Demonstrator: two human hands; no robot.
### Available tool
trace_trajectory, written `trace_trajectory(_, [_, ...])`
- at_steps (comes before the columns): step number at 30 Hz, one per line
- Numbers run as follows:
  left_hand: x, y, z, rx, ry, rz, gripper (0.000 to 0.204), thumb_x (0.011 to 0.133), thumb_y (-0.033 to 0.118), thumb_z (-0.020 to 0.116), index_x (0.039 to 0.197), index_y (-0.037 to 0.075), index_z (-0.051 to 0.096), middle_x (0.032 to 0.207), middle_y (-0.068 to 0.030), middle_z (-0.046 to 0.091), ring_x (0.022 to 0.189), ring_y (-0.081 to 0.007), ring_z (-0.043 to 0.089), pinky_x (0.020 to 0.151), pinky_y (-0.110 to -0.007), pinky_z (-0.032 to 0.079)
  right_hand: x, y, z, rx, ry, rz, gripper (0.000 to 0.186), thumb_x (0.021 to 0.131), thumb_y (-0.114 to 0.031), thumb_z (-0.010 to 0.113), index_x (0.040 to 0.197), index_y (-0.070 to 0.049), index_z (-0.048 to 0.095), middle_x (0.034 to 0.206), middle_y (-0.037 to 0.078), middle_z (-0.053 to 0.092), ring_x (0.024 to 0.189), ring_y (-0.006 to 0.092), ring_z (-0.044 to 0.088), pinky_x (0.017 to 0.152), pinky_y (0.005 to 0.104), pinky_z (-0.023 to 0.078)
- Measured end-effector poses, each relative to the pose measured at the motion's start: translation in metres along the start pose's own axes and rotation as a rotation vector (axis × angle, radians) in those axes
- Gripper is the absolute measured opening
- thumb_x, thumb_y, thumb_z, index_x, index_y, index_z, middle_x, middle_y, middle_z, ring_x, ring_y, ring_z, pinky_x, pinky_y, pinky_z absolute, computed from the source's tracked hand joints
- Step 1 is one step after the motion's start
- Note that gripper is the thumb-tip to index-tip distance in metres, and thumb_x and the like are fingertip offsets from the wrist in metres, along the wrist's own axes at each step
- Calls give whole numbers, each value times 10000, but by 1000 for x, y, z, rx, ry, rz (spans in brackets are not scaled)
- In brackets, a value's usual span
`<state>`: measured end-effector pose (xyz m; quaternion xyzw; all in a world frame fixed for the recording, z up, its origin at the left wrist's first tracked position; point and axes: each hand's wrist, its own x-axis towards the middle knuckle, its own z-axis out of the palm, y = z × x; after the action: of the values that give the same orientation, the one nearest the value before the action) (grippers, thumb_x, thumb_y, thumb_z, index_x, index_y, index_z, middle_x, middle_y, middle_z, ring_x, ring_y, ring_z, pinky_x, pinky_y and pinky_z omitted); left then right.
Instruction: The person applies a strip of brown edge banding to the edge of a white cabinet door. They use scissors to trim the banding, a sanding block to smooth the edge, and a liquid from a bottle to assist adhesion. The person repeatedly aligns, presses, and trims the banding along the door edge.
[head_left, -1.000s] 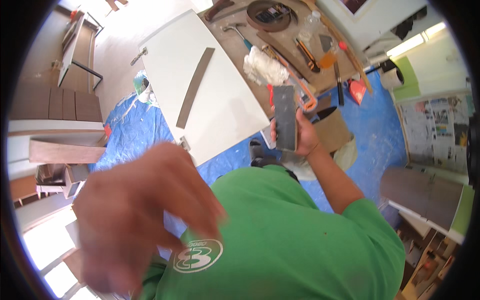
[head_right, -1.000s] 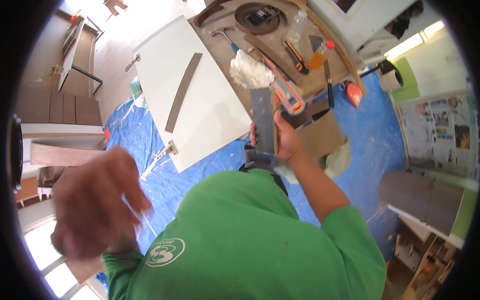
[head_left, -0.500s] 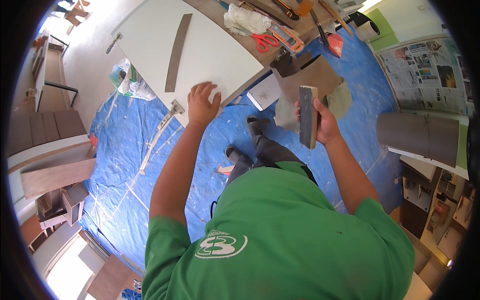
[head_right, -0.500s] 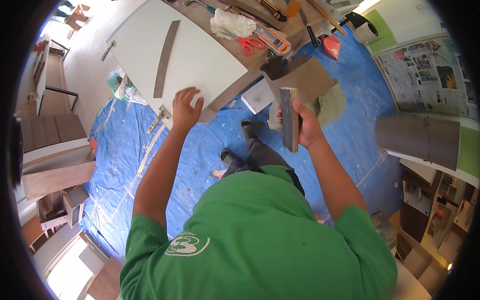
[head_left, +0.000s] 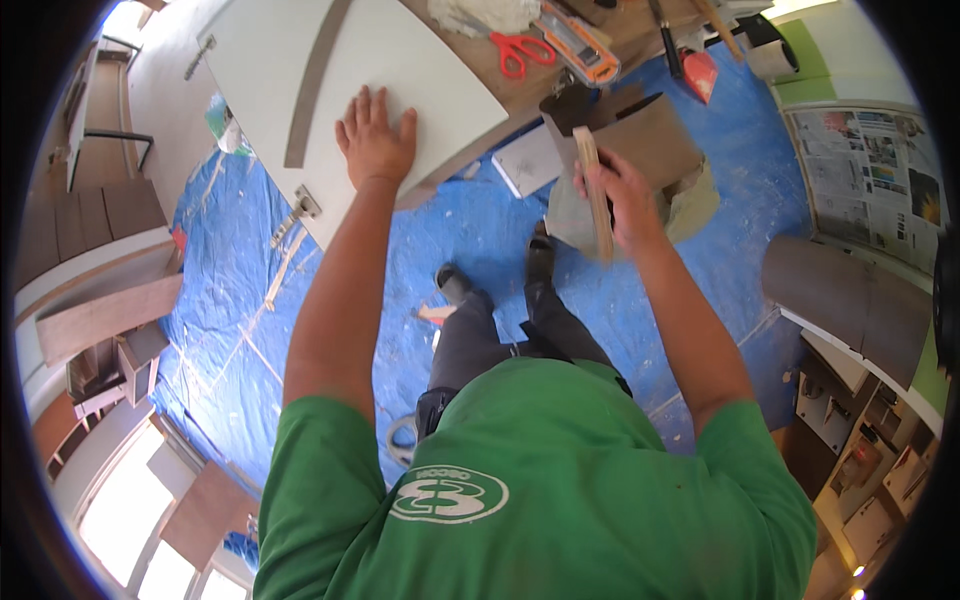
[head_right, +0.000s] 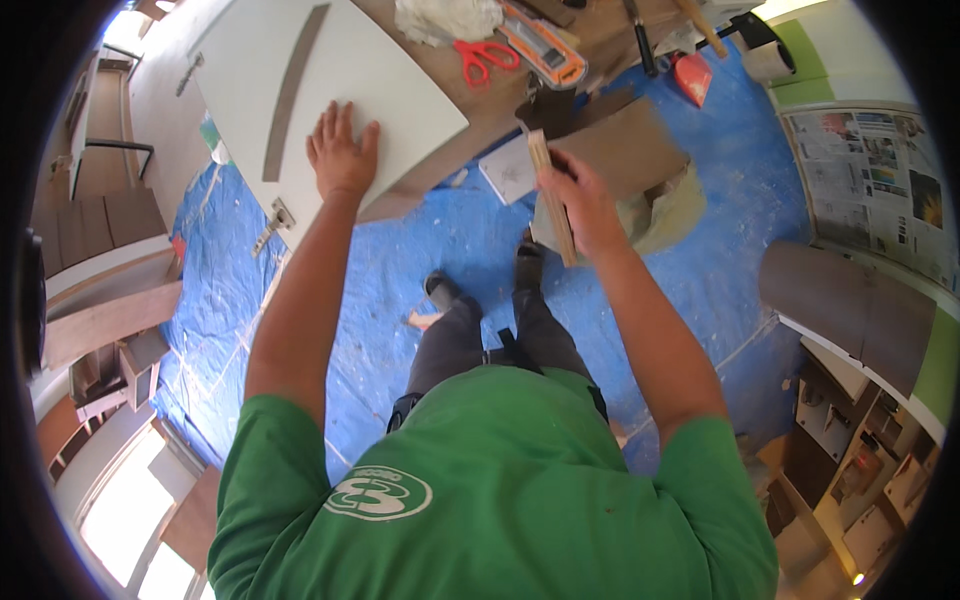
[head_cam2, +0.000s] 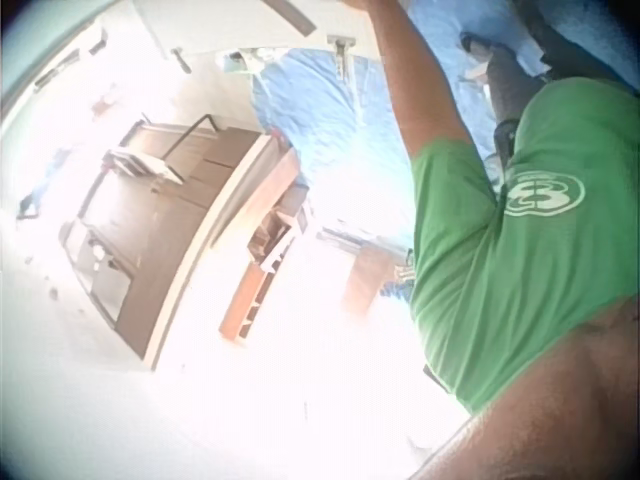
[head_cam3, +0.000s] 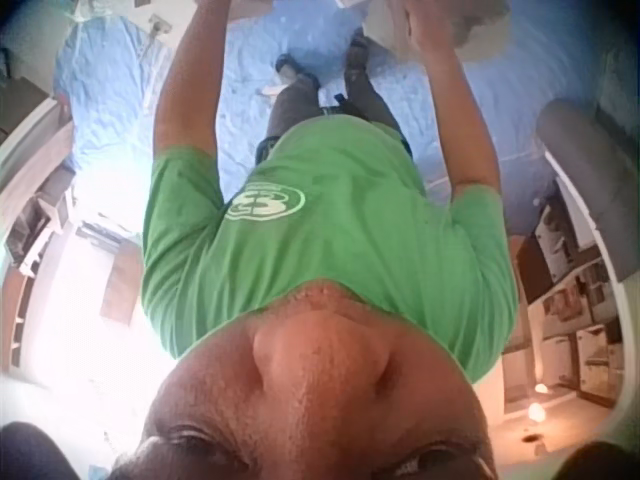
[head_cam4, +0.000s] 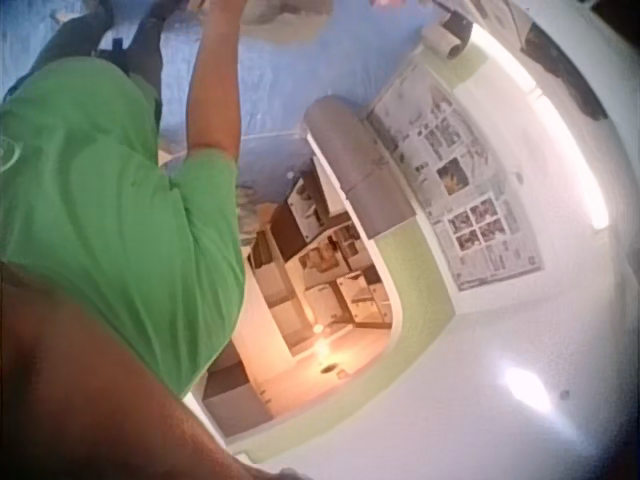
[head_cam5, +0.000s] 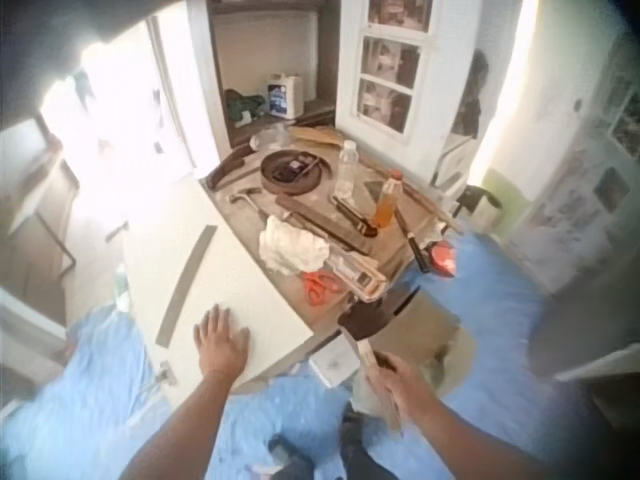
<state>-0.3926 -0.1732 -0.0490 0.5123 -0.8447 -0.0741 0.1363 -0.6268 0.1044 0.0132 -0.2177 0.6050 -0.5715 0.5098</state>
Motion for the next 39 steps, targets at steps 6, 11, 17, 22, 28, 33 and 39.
trace_trajectory(6, [-3,4,-3,68,-9,-9,627,984,556,477,1511,217,462,1631,-47,358,1529,-229,263,1267,-465,123,45,-2,-26,93,74,47,491,975,-264,651,1352,33,549,1157,90,667,994,159,646,891,304,513])
trace_trajectory(11, [-1,8,-4,66,-13,-16,616,988,553,474,1508,223,467,1629,-41,363,1528,-229,268,1268,-453,128,56,2,-41,106,36,94,499,966,-263,667,1353,30,551,1160,84,667,1000,154,645,892,306,513])
trace_trajectory(17, [0,8,-3,71,-2,-15,606,992,545,478,1503,219,477,1626,-44,373,1523,-229,281,1268,-452,129,66,6,-42,-90,-32,62,522,958,-264,676,1373,23,543,1182,87,665,1007,147,633,897,293,505])
trace_trajectory(22, [-2,9,-4,43,6,-19,605,990,546,485,1494,212,487,1625,-47,373,1524,-231,281,1269,-447,125,78,0,-21,108,-175,82,494,899,-173,712,1320,42,569,1158,91,632,972,103,584,859,273,485])
trace_trajectory(28, [-2,7,-4,46,11,-12,614,987,553,488,1493,206,488,1626,-49,373,1525,-231,279,1269,-448,124,91,-1,4,-198,-437,-122,541,794,-150,762,1275,34,594,1568,120,436,1186,200,584,996,316,476])
trace_trajectory(33, [-2,3,-1,57,32,4,614,985,555,490,1491,207,492,1622,-49,382,1522,-233,286,1266,-452,132,87,-9,21,-590,-540,-320,547,765,-169,781,1269,-20,631,1645,132,355,1385,279,507,1077,362,444])
trace_trajectory(39, [-1,3,1,52,46,10,608,984,555,492,1482,206,504,1614,-44,395,1517,-235,296,1264,-454,138,75,-3,16,-608,-610,-220,586,795,-230,799,1307,-17,610,1421,161,566,1258,266,583,1050,353,454])
